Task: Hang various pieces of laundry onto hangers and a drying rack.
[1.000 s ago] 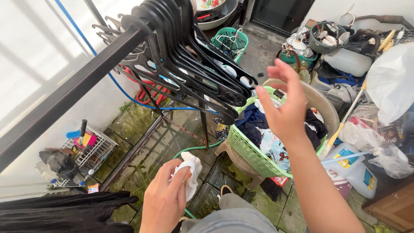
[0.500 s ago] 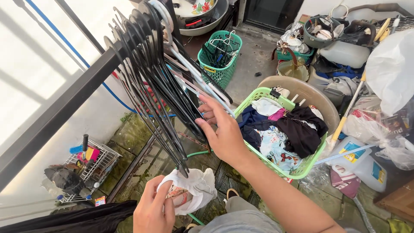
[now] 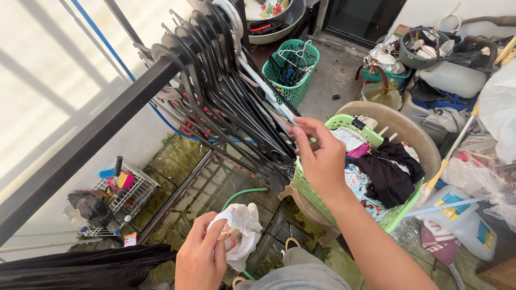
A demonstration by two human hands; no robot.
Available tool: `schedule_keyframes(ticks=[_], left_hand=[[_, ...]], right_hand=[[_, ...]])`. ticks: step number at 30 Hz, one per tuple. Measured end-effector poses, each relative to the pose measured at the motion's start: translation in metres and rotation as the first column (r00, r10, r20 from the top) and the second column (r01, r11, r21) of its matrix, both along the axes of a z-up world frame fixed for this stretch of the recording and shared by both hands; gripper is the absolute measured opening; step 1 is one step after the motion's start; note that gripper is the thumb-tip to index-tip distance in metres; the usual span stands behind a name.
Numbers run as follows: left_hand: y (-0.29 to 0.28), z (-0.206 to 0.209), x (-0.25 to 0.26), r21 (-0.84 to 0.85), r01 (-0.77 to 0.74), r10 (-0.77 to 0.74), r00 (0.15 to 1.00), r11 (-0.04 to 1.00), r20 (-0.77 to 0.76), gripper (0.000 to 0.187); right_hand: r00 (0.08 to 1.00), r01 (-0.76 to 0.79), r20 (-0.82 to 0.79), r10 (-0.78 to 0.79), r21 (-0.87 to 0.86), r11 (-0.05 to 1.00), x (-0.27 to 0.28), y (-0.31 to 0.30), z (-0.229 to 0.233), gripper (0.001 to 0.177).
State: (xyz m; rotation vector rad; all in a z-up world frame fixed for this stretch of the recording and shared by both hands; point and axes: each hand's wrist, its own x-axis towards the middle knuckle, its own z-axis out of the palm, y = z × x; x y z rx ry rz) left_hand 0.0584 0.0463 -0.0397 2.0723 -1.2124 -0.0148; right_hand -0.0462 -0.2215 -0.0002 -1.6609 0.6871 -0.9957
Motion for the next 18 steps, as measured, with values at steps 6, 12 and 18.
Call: schedule_keyframes(ticks=[6,12,18], left_hand=[[0.005,-0.001,0.001,0.02,-0.021,0.021,0.999,1.0,-0.029,0.037],[0.006,0.002,0.0,0.036,-0.045,0.047,0.997,0.998,-0.056,0.037],[0.007,0.002,-0.001,0.008,-0.043,0.043,0.998,0.999,-0.044,0.036]], right_hand=[[0.957,0.253,0.025,-0.289,-0.561,0.788,0.002,-0.014,0.027,0.026],[0.985,0.134,-0.093,-0.144,-0.103,0.986,0.008,-0.016,0.022,0.018],[0.962,0.127,-0.136,-0.235,-0.537,0.834,0.014,-0.016,0.02,0.023]])
